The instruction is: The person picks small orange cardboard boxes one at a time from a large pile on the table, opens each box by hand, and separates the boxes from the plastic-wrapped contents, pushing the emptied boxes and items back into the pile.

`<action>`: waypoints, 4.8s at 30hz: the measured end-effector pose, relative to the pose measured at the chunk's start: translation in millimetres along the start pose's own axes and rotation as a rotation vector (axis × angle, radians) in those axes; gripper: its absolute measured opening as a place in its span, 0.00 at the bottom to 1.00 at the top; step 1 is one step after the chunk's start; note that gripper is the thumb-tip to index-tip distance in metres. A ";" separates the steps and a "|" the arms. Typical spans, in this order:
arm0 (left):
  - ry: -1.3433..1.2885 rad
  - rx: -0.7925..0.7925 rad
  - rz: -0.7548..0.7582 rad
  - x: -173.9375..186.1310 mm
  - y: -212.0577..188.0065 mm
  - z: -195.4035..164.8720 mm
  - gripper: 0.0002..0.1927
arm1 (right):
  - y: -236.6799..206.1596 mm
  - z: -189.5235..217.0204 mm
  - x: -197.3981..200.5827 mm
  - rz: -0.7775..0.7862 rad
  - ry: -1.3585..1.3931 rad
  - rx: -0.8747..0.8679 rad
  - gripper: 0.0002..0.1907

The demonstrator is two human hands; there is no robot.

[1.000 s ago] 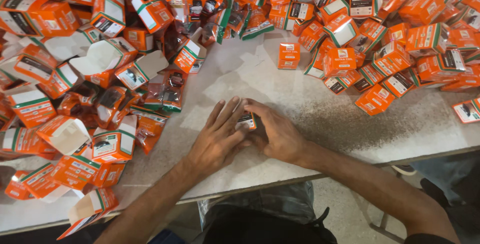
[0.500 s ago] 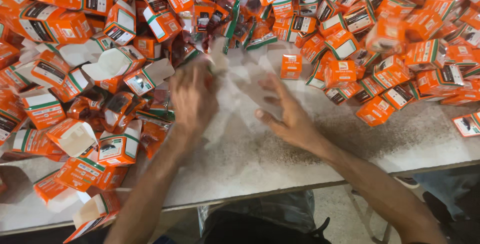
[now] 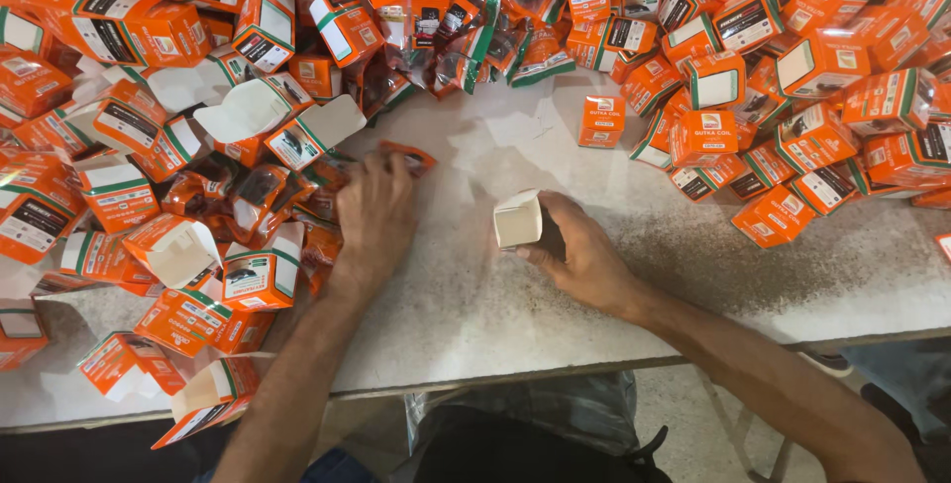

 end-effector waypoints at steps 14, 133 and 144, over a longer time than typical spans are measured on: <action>-0.826 -0.410 -0.447 40.1 -33.8 -66.1 0.30 | 4.1 -4.6 8.0 0.011 -0.056 0.028 0.30; -0.649 -0.616 -0.523 35.5 -19.0 -76.7 0.25 | 8.9 5.7 23.6 -0.060 0.043 -0.053 0.31; -1.195 0.443 -0.064 13.7 -16.8 -99.2 0.30 | 3.7 -6.6 15.9 -0.110 -0.073 0.056 0.38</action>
Point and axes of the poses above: each hand's wrist, its own y-axis towards the middle knuckle, its own x-axis out of the back of the hand, z = x × y, the point moved 1 cm from there along y, towards the middle knuckle, and after that the axes turned 14 degrees about -z, right-handed, at the moved point
